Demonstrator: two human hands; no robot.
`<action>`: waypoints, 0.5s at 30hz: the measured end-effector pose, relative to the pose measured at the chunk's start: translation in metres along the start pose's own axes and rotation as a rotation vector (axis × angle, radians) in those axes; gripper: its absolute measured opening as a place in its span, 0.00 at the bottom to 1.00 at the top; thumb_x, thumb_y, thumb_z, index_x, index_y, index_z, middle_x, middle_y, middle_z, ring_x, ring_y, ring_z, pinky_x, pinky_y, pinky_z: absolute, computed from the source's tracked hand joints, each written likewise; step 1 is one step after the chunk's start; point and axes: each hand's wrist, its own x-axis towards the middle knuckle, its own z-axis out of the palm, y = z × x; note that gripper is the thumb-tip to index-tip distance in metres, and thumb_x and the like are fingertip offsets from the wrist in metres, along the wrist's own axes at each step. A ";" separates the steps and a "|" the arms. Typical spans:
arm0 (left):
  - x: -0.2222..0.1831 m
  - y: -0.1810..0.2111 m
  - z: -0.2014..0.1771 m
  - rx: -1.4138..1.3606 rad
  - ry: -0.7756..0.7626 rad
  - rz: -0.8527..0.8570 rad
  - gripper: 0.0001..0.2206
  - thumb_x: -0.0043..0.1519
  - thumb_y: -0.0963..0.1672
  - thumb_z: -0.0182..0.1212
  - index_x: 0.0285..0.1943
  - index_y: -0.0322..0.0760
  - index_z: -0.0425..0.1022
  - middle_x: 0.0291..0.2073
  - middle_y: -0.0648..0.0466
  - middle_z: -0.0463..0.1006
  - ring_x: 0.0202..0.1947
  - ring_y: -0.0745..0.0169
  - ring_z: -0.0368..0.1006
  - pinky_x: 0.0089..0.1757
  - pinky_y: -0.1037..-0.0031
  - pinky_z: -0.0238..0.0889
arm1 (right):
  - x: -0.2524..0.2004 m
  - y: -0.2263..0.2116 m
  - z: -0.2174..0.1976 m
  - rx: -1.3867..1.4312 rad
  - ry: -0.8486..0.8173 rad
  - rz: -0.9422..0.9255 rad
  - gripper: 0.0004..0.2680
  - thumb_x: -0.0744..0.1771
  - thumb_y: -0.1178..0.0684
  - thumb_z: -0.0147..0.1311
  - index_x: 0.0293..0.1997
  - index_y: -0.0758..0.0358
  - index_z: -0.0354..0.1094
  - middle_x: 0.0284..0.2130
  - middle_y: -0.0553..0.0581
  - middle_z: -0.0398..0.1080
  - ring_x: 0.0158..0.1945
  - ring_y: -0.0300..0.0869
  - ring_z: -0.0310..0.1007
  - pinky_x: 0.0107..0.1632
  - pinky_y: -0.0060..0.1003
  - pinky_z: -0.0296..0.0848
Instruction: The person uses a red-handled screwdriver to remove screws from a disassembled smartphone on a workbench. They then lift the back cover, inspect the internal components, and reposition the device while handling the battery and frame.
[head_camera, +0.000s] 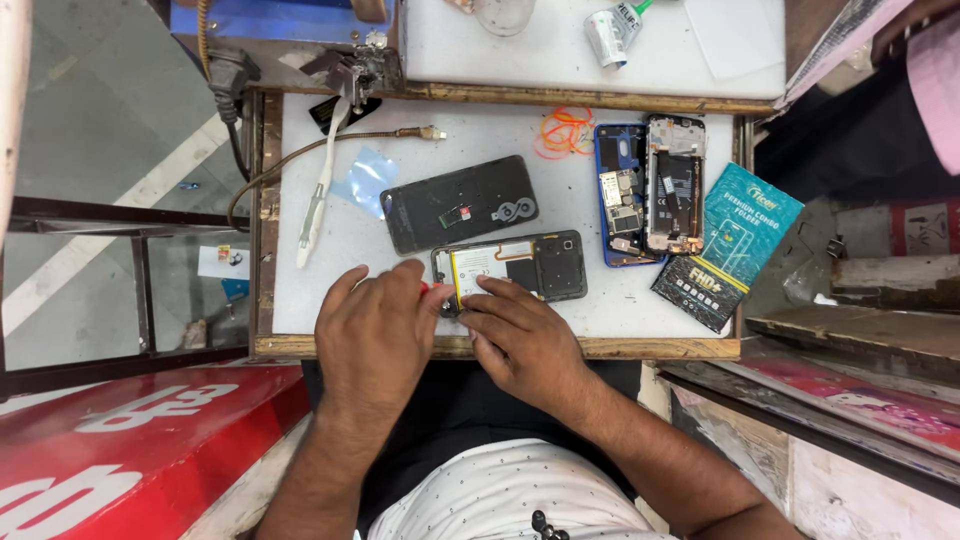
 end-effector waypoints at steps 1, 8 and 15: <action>0.002 0.000 0.000 -0.057 0.018 0.084 0.11 0.61 0.43 0.68 0.50 0.34 0.76 0.33 0.50 0.80 0.36 0.54 0.78 0.53 0.59 0.71 | 0.001 0.000 0.000 -0.002 0.002 -0.003 0.09 0.63 0.60 0.60 0.47 0.62 0.76 0.50 0.57 0.75 0.64 0.52 0.71 0.63 0.46 0.73; 0.001 0.002 -0.003 -0.128 0.049 0.039 0.10 0.61 0.42 0.70 0.47 0.35 0.76 0.35 0.50 0.81 0.33 0.50 0.78 0.42 0.61 0.67 | 0.000 -0.002 0.000 0.001 0.022 0.003 0.10 0.63 0.62 0.60 0.47 0.62 0.76 0.50 0.57 0.76 0.63 0.52 0.72 0.63 0.46 0.73; 0.006 0.001 -0.001 0.008 -0.089 -0.067 0.14 0.64 0.49 0.71 0.48 0.36 0.78 0.29 0.53 0.81 0.32 0.54 0.78 0.44 0.63 0.68 | 0.003 -0.002 0.000 -0.014 0.042 0.012 0.09 0.63 0.61 0.60 0.47 0.62 0.76 0.48 0.56 0.76 0.60 0.50 0.75 0.60 0.44 0.76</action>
